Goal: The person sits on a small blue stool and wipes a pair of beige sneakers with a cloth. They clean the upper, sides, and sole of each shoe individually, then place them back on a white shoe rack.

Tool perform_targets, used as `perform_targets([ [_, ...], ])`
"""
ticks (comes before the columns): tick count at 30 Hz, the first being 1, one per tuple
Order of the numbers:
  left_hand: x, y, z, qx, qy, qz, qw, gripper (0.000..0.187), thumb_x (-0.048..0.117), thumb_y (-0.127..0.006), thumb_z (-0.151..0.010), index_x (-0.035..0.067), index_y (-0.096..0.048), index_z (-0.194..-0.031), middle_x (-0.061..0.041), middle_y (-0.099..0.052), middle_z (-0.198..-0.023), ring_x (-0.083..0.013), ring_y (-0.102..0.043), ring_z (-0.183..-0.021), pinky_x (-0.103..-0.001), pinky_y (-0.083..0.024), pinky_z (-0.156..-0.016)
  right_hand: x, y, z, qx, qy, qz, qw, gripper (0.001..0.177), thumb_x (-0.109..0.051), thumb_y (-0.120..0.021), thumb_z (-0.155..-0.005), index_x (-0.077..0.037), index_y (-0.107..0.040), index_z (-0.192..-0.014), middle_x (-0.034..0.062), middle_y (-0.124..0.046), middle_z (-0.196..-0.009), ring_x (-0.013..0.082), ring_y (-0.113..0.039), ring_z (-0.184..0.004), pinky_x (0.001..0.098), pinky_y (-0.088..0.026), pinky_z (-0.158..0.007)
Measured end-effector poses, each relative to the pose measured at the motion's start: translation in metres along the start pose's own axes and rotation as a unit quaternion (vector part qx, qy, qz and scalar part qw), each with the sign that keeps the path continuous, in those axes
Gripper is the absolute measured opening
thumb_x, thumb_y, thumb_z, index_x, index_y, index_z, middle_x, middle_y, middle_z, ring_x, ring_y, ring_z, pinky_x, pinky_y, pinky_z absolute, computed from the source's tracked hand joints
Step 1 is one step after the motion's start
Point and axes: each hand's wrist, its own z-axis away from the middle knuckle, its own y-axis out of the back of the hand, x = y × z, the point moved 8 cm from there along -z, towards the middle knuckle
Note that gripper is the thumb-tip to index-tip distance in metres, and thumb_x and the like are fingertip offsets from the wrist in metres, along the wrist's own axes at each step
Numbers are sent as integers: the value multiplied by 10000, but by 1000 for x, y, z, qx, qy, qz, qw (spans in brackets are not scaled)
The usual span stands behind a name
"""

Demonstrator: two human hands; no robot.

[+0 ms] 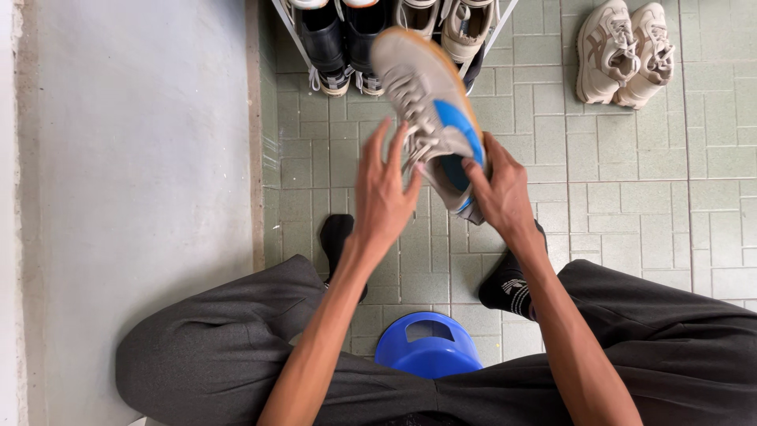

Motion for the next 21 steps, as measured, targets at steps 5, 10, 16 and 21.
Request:
perform_targets([
  [5, 34, -15, 18, -80, -56, 24, 995, 623, 242, -739, -968, 135, -485, -1526, -281, -260, -1618, -422, -428, -1459, -520, -502, -1153, 6, 6, -5, 14, -129, -68, 989, 571, -386, -493, -964, 54, -667, -1284, 139, -629, -679, 190, -579, -616, 393, -491, -514],
  [10, 43, -1, 4, -156, -13, 114, 981, 485, 311, -821, -854, 77, -656, -1246, -321, -173, -1593, -507, -425, -1387, -546, -518, -1017, 26, -5, -8, 8, -190, -121, 974, 610, -459, -462, -1015, 93, -709, -1095, 142, -625, -745, 178, -564, -714, 356, -471, -618],
  [16, 52, 12, -4, -116, -3, 174, 978, 400, 160, -825, -786, 56, -691, -1147, -317, -213, -1636, -466, -486, -1390, -477, -543, -1061, 9, -1, -13, 14, -139, -134, 981, 632, -513, -429, -1015, 69, -668, -1073, 174, -665, -793, 191, -602, -786, 353, -509, -707],
  [21, 59, 40, -18, -84, -23, 208, 974, 417, 182, -864, -765, 18, -699, -1112, -346, -242, -1586, -492, -432, -1404, -497, -499, -1060, -8, 6, -19, 20, -155, -130, 979, 708, -548, -396, -1036, 99, -658, -920, 206, -617, -737, 223, -557, -729, 392, -501, -654],
])
